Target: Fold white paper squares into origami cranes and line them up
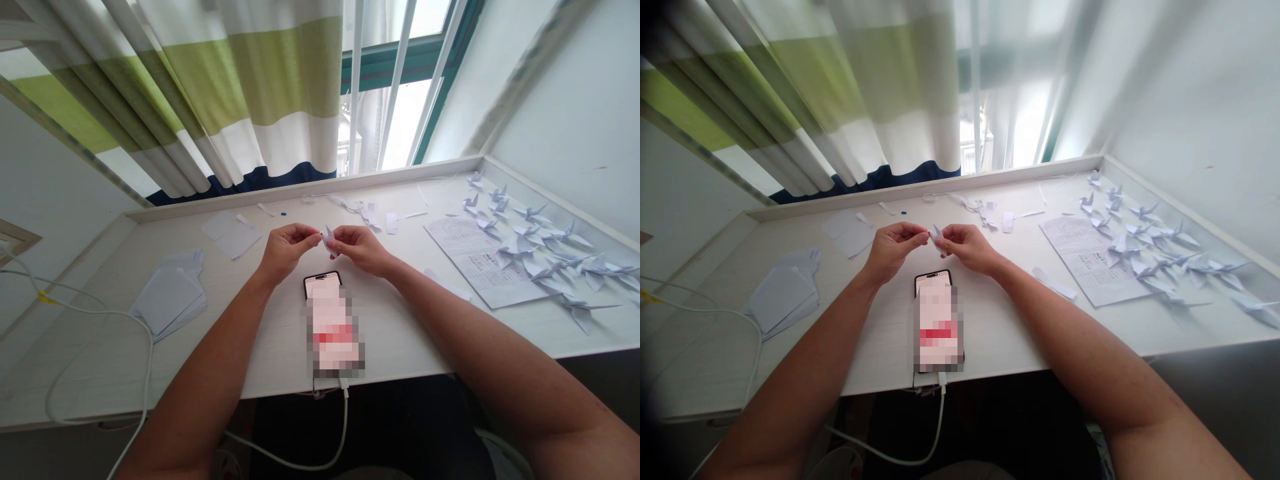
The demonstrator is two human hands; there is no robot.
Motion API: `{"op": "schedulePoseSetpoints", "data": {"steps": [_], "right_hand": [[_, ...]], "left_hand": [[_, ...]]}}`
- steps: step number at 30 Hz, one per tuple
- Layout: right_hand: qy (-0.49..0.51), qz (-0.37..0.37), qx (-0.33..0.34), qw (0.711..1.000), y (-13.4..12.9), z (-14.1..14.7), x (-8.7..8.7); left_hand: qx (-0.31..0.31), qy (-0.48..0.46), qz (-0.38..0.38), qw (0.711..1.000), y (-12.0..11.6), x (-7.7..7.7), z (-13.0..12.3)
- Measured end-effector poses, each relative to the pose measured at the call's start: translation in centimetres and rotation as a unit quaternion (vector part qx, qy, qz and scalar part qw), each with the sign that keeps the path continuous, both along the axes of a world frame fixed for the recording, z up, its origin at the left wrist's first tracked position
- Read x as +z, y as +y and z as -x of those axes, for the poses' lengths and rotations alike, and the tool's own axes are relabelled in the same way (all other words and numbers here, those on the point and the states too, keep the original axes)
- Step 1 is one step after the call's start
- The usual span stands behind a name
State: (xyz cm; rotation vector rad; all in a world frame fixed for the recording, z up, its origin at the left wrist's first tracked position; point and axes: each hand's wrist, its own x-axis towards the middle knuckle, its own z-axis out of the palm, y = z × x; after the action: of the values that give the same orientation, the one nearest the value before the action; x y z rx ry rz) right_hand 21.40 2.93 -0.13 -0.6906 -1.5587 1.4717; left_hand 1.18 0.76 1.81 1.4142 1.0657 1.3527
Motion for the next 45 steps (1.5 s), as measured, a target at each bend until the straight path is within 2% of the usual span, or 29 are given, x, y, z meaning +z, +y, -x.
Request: {"op": "schedulePoseSetpoints", "data": {"steps": [12, 25, 29, 35, 39, 42, 45], "right_hand": [[0.004, 0.001, 0.001, 1.000, 0.0, 0.1, -0.1], [0.005, 0.001, 0.003, 1.000, 0.0, 0.1, -0.2], [0.008, 0.000, 0.004, 1.000, 0.1, 0.0, -0.4], [0.010, -0.008, -0.003, 1.000, 0.2, 0.0, -0.4], [0.007, -0.016, -0.005, 1.000, 0.3, -0.1, -0.3], [0.005, -0.018, -0.005, 1.000, 0.3, -0.1, -0.4], [0.001, -0.019, -0.004, 1.000, 0.3, -0.1, -0.5]], "left_hand": [[-0.018, -0.039, 0.039, 0.998, 0.6, -0.8, 0.2], [-0.003, -0.071, 0.057, 0.996, 0.2, -0.3, -0.3], [-0.001, -0.094, 0.086, 0.992, 0.0, 0.0, -0.1], [0.007, -0.063, 0.119, 0.991, 0.1, 0.1, 0.0], [-0.017, -0.009, 0.080, 0.997, 0.2, -0.5, 0.1], [0.002, 0.045, 0.018, 0.999, 0.3, -1.0, 0.0], [0.025, 0.063, -0.010, 0.998, 0.3, -1.2, 0.0]]}}
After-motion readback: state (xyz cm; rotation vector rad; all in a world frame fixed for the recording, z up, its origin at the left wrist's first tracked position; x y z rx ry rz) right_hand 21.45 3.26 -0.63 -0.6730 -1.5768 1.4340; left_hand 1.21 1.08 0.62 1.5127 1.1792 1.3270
